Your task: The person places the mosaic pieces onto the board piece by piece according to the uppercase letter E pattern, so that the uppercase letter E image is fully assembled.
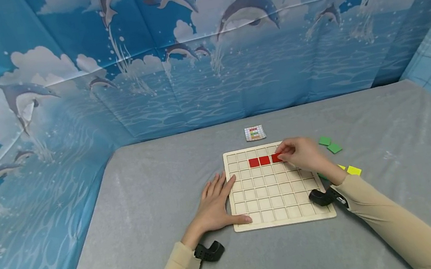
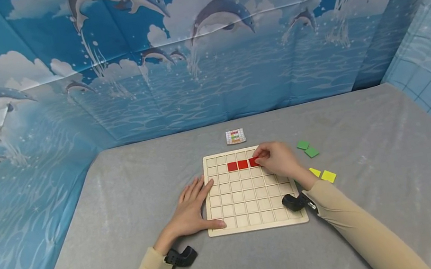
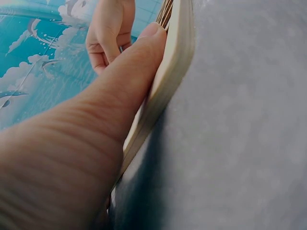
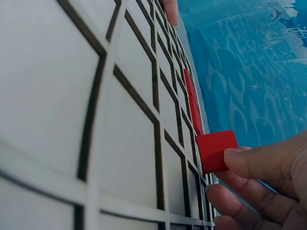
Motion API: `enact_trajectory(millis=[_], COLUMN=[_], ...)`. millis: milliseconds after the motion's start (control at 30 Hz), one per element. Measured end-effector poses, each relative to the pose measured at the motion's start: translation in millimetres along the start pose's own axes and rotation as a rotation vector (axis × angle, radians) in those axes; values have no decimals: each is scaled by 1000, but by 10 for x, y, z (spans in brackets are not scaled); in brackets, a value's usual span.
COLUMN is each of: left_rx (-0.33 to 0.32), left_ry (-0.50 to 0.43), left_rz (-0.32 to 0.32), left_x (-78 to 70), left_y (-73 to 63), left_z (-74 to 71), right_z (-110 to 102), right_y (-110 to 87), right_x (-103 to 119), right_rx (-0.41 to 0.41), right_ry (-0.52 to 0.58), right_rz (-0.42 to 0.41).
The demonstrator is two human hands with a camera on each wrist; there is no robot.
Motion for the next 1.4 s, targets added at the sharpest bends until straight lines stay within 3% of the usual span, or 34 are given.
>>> enact_trajectory(millis=[233,567,1067,1400], left_rx=[-4,-2,3,2], left_ry=[-6,1,12,13], left_rz=[1,-5,-8,-5], left_x=[-8,13,7,-1], left_y=[-5,-5,6,2], left_z=[-6,10,7,-3], right_z=[40,69,82,84], right_y=[35,21,-35,-80], right_x=[-14,-2,23,51], right_rx=[8,26,67,94], right_ry=[-25,-156,-202,-212], right_rz=[2,-44,-35,-113])
Point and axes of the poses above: each hand's wrist, its own y-axis towards the middle knuckle, its own z-axis out of the palm, x = y × z, the point moved 9 cm from there along y, towards the middle knuckle, and after that the axes turned 5 degrees about z, right-handed, at the moved point
